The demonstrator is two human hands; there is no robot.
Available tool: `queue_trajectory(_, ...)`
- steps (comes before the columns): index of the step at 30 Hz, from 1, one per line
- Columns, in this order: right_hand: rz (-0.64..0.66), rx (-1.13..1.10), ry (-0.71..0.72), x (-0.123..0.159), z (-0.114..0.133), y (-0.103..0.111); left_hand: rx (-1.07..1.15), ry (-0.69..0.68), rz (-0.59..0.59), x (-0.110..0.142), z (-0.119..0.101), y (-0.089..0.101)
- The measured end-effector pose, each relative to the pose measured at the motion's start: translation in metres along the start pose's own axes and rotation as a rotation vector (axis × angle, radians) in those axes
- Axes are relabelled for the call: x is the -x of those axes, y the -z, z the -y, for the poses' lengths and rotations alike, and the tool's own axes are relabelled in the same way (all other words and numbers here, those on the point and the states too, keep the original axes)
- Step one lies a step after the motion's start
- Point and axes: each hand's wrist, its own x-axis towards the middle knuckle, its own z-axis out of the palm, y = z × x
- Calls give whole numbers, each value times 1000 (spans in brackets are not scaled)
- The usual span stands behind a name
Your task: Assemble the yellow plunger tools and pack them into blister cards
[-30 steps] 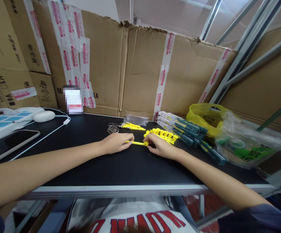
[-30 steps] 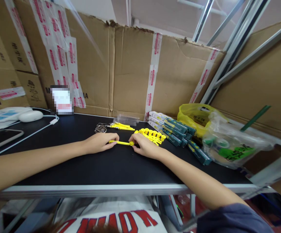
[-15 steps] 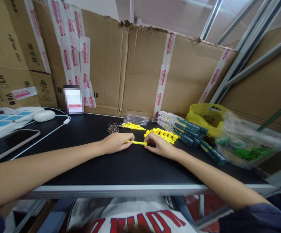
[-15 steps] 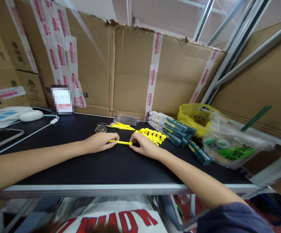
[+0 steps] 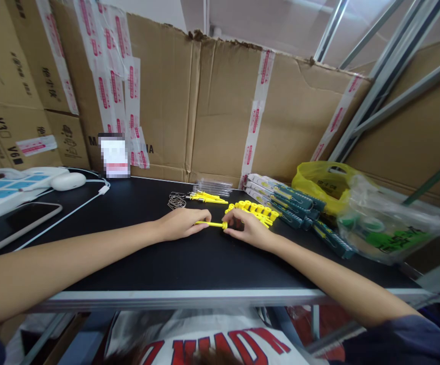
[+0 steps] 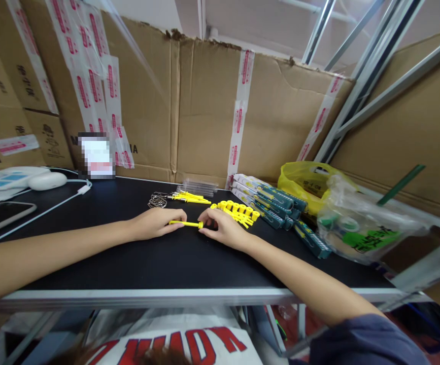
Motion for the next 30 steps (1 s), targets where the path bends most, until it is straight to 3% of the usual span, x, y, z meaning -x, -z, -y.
queue_trajectory(22, 92, -503, -185, -1, 14, -3, -61, -45, -42, 0, -3, 1)
queue_trajectory(30, 105, -564, -146, -2, 22, -7, -49, -36, -70, 1, -4, 0)
